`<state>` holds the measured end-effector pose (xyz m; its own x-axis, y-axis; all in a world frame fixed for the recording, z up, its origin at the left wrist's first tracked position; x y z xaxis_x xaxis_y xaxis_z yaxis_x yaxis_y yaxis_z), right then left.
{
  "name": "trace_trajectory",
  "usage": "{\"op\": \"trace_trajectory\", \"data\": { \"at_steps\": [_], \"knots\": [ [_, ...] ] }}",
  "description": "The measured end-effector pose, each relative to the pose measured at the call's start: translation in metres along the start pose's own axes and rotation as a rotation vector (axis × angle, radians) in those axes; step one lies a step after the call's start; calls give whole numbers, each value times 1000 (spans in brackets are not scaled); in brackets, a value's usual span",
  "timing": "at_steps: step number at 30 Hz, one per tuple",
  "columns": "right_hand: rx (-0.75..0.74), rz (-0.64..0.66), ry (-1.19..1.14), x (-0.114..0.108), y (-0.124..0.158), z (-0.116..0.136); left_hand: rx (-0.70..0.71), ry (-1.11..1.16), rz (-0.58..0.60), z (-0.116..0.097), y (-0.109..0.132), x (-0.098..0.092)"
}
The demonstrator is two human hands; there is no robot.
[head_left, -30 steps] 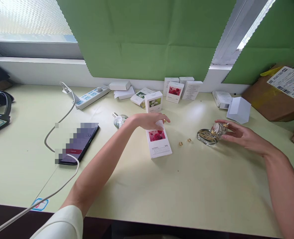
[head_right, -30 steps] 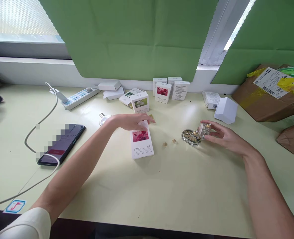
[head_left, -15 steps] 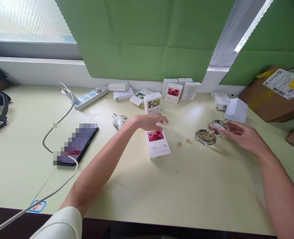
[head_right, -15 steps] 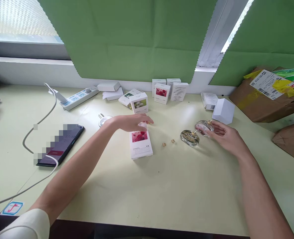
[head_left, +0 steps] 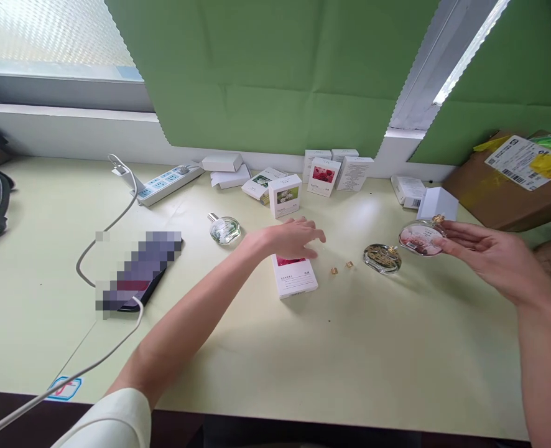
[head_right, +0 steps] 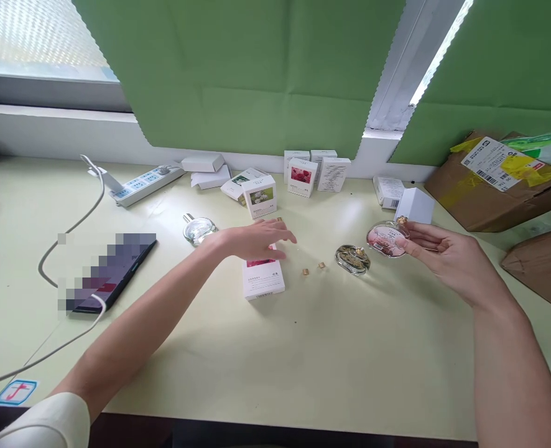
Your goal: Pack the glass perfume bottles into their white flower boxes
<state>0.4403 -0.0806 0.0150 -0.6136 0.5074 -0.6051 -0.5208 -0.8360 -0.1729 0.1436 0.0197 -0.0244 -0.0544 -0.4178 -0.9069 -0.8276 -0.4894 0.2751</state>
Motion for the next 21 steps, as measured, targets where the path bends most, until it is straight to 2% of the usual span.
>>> {"op": "trace_trajectory", "data": {
  "at_steps": [3, 5, 9, 12, 14, 17, 21],
  "knots": [
    [-33, -4, 56, -4, 7, 18, 78, -10, 64, -22, 0, 11],
    [-53, -2, 72, -5, 12, 28, 102, -15, 110, -28, 0, 18],
    [-80, 30, -17, 3, 27, 45, 64, 4, 176, -19, 2, 24],
    [-86, 42, -124, 21, 40, 58, 31, 28, 201, -14, 6, 23],
    [-97, 31, -220, 36, 46, 69, 61, 50, 160, -21, 5, 19],
    [-85, -16, -374, 63, 52, 78, 191, 71, 54, -40, -2, 18],
    [-81, -104, -436, 88, 59, 77, 362, -39, -43, -59, -14, 34]
  ]
}}
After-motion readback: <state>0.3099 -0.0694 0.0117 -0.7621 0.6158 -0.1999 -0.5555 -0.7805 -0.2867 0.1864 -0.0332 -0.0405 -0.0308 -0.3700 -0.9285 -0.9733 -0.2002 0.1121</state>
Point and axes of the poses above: each hand's wrist, its own y-axis away from the middle knuckle, its own x-axis out of the palm, z = x × y, the point moved 10 cm from there along -y, towards the middle knuckle, and after that the axes turned 5 degrees about -z, right-handed, at the moved point
